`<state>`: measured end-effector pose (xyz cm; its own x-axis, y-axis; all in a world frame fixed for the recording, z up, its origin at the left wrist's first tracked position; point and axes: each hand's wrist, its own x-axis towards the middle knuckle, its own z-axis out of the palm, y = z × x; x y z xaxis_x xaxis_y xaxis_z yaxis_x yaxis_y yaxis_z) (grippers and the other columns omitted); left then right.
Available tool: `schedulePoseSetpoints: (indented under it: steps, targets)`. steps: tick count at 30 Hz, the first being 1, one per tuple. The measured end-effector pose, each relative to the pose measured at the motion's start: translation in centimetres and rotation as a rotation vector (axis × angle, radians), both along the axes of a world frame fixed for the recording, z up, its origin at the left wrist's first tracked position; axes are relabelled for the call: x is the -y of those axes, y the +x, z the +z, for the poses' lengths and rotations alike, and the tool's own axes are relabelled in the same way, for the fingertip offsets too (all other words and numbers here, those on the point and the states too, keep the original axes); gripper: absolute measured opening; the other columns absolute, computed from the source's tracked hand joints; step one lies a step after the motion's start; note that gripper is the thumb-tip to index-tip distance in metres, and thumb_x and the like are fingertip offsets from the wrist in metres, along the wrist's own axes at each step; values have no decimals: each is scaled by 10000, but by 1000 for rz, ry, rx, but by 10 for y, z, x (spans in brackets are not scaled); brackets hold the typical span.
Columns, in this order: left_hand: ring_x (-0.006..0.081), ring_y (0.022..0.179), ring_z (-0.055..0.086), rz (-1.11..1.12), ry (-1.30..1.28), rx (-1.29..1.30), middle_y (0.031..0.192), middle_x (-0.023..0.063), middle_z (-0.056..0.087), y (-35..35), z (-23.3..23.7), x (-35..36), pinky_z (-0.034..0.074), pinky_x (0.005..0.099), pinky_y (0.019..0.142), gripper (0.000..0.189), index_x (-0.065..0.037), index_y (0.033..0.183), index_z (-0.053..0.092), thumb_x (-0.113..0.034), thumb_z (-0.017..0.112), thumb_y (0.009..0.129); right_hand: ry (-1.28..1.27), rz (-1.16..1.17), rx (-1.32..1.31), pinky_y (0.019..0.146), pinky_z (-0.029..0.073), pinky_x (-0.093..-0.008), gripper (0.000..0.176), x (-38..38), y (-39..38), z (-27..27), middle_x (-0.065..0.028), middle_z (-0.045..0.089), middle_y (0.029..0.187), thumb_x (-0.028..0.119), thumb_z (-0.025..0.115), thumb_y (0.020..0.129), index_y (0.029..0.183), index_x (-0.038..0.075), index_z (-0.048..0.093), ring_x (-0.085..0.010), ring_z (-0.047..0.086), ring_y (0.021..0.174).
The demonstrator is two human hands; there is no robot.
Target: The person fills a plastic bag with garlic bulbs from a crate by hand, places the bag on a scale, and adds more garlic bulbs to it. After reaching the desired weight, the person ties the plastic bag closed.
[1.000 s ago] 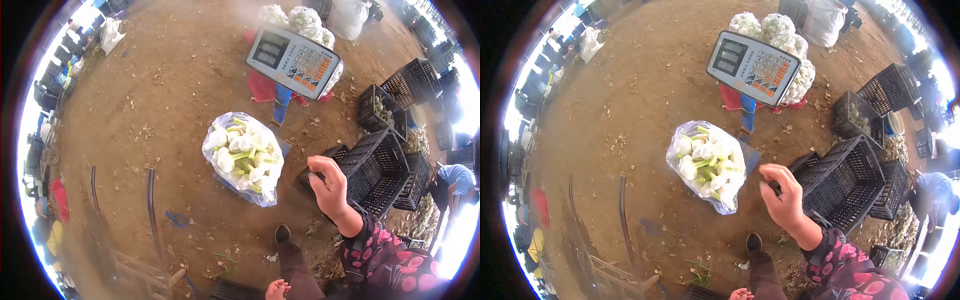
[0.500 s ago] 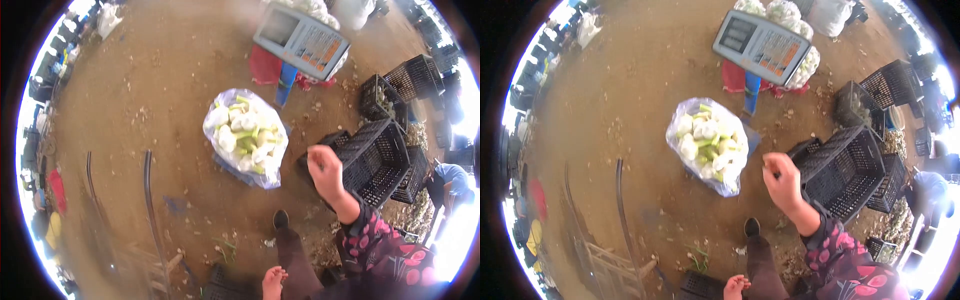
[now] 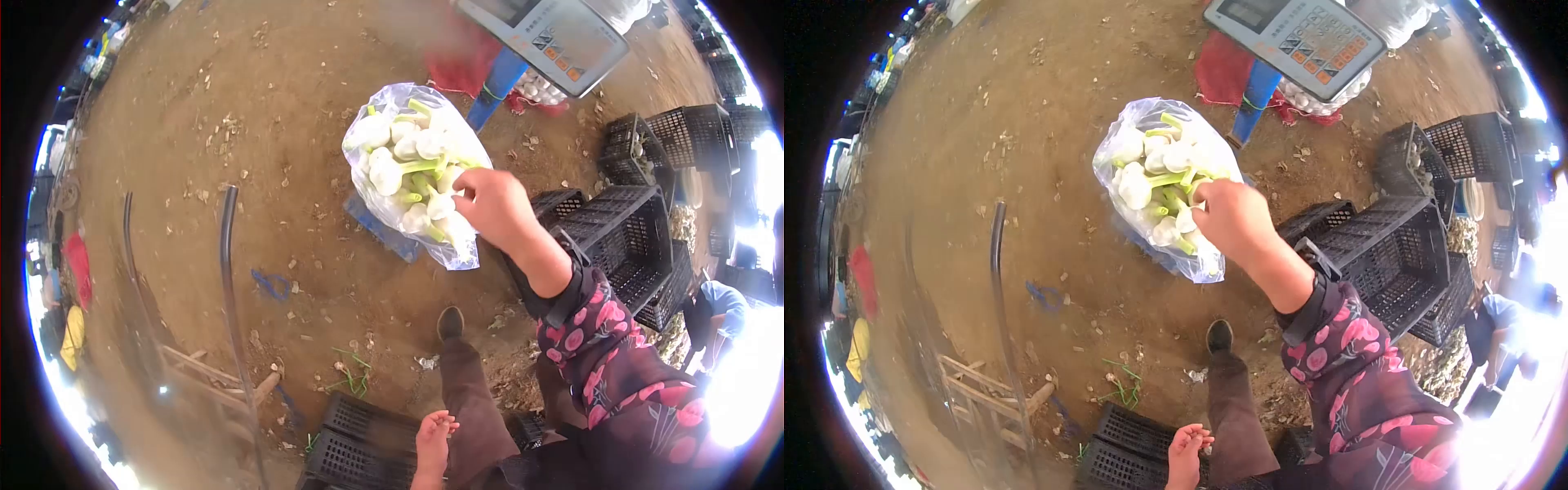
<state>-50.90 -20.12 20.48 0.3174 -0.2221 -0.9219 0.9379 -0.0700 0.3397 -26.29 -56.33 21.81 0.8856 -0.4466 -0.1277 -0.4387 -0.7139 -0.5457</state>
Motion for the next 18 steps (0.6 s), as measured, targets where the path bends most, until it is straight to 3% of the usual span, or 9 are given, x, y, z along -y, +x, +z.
schedulePoseSetpoints:
  steps: [4,5,6,8,9,11,13,15,18]
  targets:
    - [158,854,625,-9,-8,6,997,84,618,-4,0,0,487,274,783,204,6,1138,543,-42,504,945,-206,258,-260,888,475,-412,390,-27,5,-21,-109,604,1027,187,661,730,1115,129,631,-288,565,1044]
    - [155,851,624,-33,-30,19,1001,90,616,-2,-3,2,489,275,780,214,9,1150,536,-59,502,950,-348,329,-247,869,474,-415,348,-29,11,-44,-115,618,976,179,661,722,1063,116,637,-295,581,986]
    - [155,851,624,-50,-58,30,1001,90,616,2,-2,6,489,275,780,214,9,1150,536,-59,502,950,-305,343,-271,866,468,-421,331,-23,12,-56,-111,622,948,186,663,727,1049,115,636,-298,584,967]
    - [125,829,616,-74,10,59,972,15,631,12,11,9,487,244,652,227,-92,1153,576,-193,580,949,-183,341,-227,846,477,-399,331,-14,14,-31,-108,635,901,201,695,736,1051,119,636,-306,602,913]
    - [125,829,616,-87,-4,72,972,15,631,18,12,10,487,244,652,227,-92,1153,576,-193,580,949,-197,325,-218,846,477,-399,331,-11,9,-5,-108,635,901,201,695,736,1051,119,636,-306,602,913]
    - [113,814,611,-103,51,23,943,13,634,26,18,10,472,234,624,249,-95,1168,567,-195,580,941,255,219,268,824,503,-369,261,-3,-16,39,-103,647,860,152,713,743,965,33,643,-257,624,915]
    - [108,794,600,-101,73,-5,936,19,633,42,33,16,473,235,630,269,-82,1170,565,-210,582,934,929,18,203,847,498,-318,347,15,-56,56,-60,652,928,174,738,773,1046,-2,617,-186,623,936]
    - [106,785,587,-81,55,42,947,30,629,57,42,20,476,243,634,265,-63,1151,576,-204,579,927,1307,-83,306,854,494,-297,358,38,-104,49,-54,649,1010,165,710,818,1101,-17,587,-151,619,953]
    - [154,898,595,-195,112,163,1026,66,632,87,45,21,493,281,763,284,-38,1175,581,-181,559,931,1284,-374,370,853,497,-305,371,62,-170,32,-83,647,1036,140,680,827,1145,-12,564,-170,631,936]
